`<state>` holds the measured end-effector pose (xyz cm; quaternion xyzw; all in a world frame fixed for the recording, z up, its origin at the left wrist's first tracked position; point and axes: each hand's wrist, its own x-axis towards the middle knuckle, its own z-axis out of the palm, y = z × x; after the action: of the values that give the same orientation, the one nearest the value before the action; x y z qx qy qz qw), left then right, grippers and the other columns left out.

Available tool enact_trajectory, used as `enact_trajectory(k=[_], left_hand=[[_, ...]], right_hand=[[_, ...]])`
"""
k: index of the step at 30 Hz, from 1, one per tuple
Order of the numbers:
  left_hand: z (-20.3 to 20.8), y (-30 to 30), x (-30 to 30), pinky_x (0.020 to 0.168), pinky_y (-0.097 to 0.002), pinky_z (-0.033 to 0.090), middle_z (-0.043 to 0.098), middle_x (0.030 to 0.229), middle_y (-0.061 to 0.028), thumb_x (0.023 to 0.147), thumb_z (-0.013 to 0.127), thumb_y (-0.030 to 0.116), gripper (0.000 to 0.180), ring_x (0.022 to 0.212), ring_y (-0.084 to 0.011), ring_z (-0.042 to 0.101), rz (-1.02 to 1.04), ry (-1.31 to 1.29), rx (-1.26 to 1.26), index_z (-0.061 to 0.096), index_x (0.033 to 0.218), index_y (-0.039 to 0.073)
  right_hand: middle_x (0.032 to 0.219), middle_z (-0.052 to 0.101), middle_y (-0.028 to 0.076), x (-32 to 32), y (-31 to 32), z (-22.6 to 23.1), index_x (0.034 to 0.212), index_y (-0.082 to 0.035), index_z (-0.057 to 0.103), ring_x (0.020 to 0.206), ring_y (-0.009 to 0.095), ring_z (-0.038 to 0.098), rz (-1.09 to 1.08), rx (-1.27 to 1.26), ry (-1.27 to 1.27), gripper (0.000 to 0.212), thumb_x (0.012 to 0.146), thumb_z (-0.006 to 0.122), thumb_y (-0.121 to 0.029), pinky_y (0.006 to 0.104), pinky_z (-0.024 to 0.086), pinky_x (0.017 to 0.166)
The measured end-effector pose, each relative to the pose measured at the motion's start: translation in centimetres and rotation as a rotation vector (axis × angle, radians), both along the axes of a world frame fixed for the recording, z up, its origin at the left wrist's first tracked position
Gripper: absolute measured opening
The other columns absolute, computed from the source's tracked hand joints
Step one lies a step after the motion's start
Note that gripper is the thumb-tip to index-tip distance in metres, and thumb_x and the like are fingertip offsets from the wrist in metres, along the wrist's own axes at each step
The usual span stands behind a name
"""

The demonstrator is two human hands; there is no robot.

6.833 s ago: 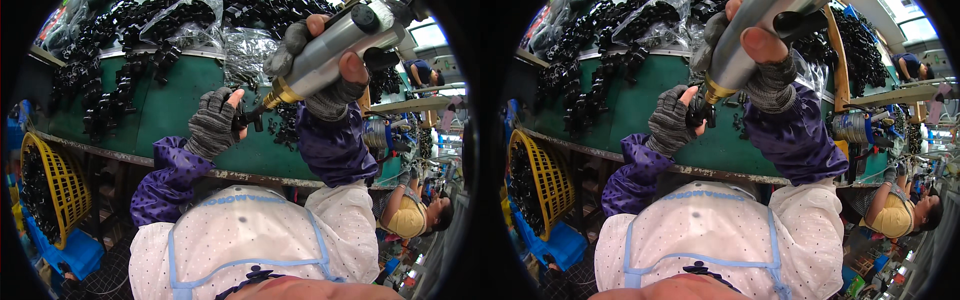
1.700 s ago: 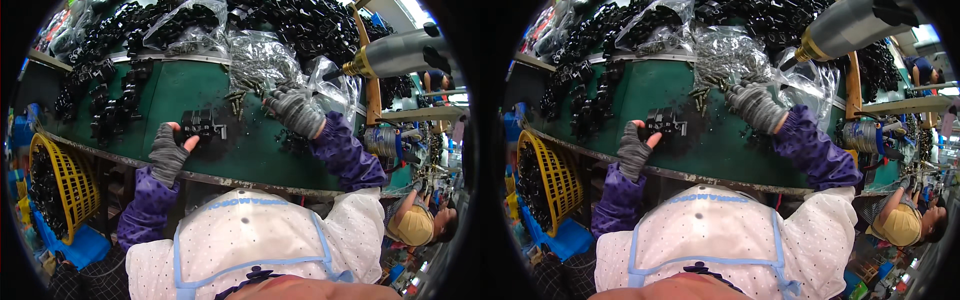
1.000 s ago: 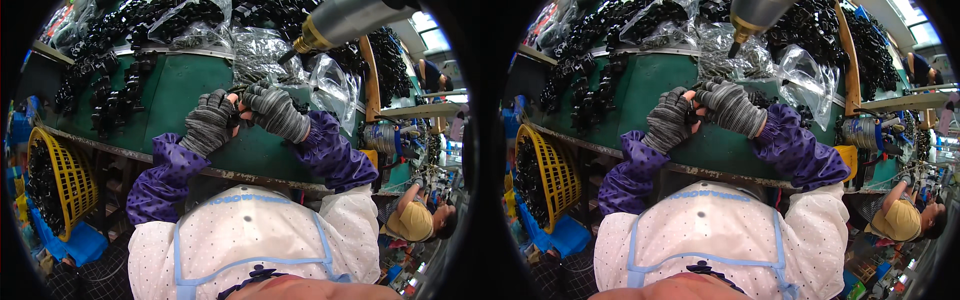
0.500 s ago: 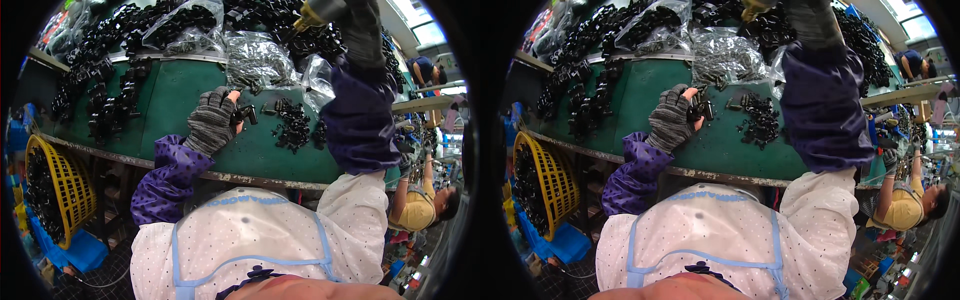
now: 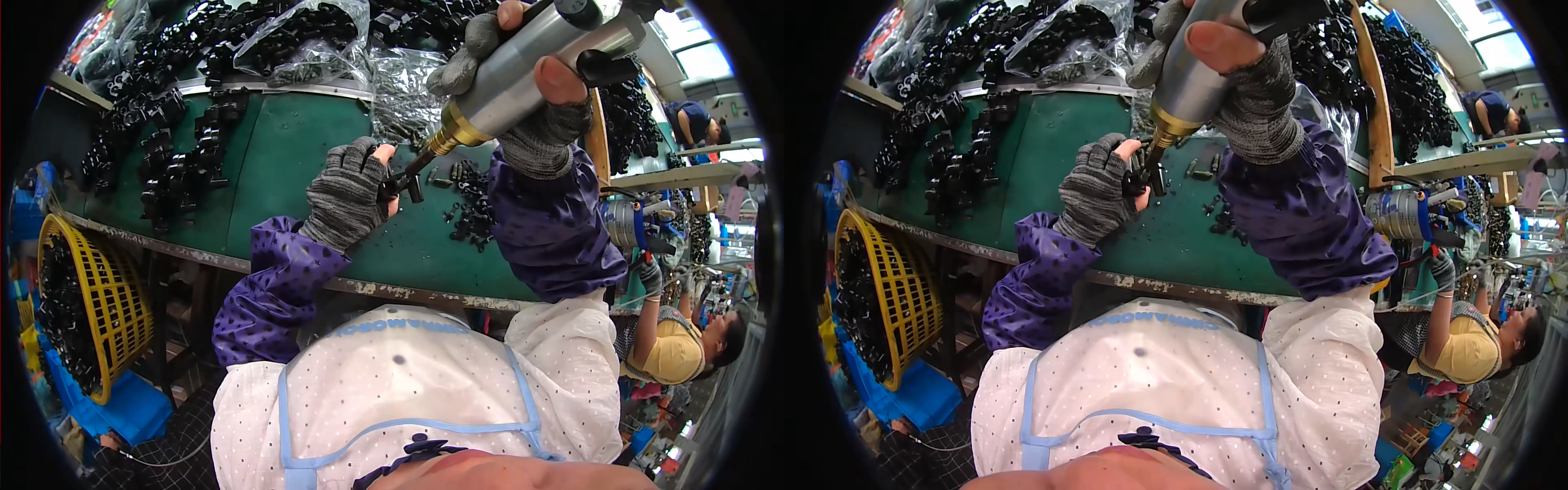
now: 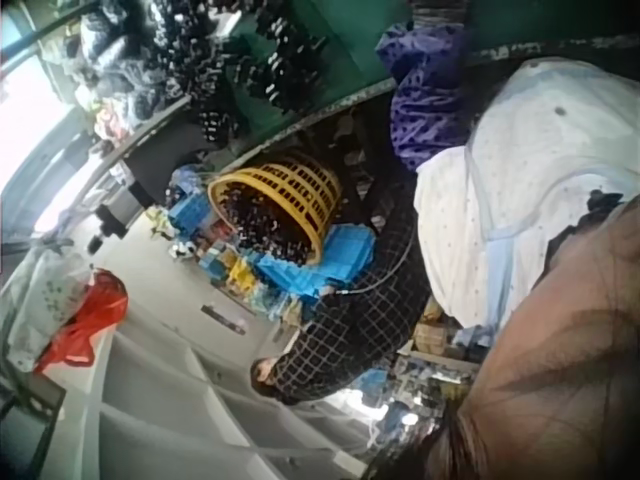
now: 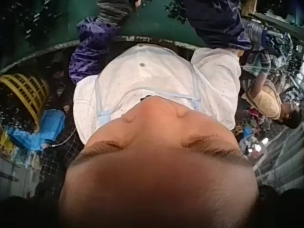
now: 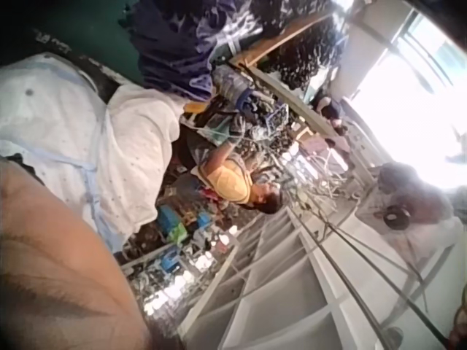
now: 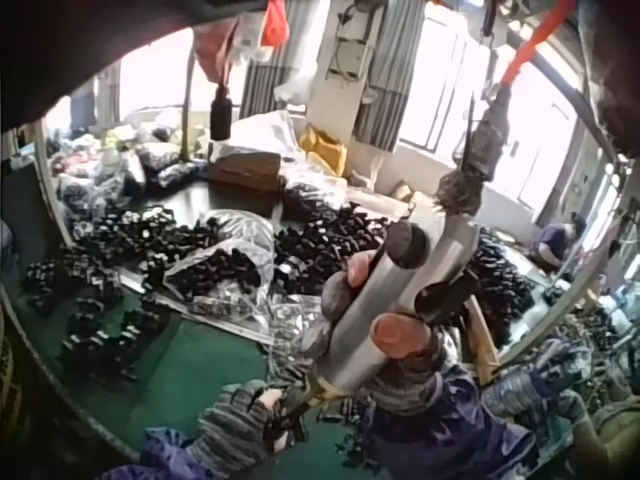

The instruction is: Assembling small black plastic components using an overhead electric screwdriver at a factory workstation.

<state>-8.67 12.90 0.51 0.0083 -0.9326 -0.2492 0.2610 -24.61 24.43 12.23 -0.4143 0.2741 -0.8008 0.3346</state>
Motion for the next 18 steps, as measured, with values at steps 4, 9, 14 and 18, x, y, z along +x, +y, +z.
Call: enact_trajectory(k=[4,9,14,18], left_hand=[[0.4,-0.2,0.0,0.079,-0.0397,0.042,0.050,0.106,-0.0127,0.056,0.070,0.018,0.060,0.094,-0.0321,0.048,0.030,-0.021,-0.006,0.048,0.111,0.009],[0.6,-0.3,-0.8,0.080,-0.0400,0.041,0.049,0.106,-0.0134,0.056,0.070,0.019,0.061,0.095,-0.0327,0.047,0.022,0.009,-0.031,0.047,0.112,0.009],[1.0,0.2,-0.8,0.082,-0.0402,0.041,0.049,0.106,-0.0136,0.056,0.070,0.017,0.061,0.095,-0.0327,0.047,-0.026,0.000,0.055,0.047,0.112,0.009],[1.1,0.4,-1.1,0.083,-0.0398,0.041,0.049,0.106,-0.0139,0.056,0.068,0.016,0.061,0.096,-0.0326,0.047,-0.053,-0.001,0.033,0.046,0.113,0.009]], right_hand=[[0.086,0.051,0.016,1.0,-0.2,0.7,0.104,-0.004,0.041,0.074,0.036,0.059,-0.074,-0.009,0.019,0.047,0.067,0.069,-0.012,0.0453,0.053,0.061],[0.086,0.051,0.016,0.4,-0.2,-0.3,0.102,-0.005,0.042,0.073,0.034,0.059,-0.050,0.037,0.005,0.046,0.066,0.070,-0.014,0.0454,0.053,0.062],[0.088,0.052,0.015,1.7,0.0,0.2,0.106,-0.005,0.042,0.074,0.032,0.059,-0.025,-0.083,-0.149,0.050,0.066,0.071,-0.015,0.0436,0.053,0.063],[0.097,0.053,0.018,-1.1,0.2,0.2,0.113,-0.004,0.040,0.076,0.031,0.058,-0.101,0.071,0.115,0.053,0.069,0.068,-0.017,0.0436,0.053,0.067]])
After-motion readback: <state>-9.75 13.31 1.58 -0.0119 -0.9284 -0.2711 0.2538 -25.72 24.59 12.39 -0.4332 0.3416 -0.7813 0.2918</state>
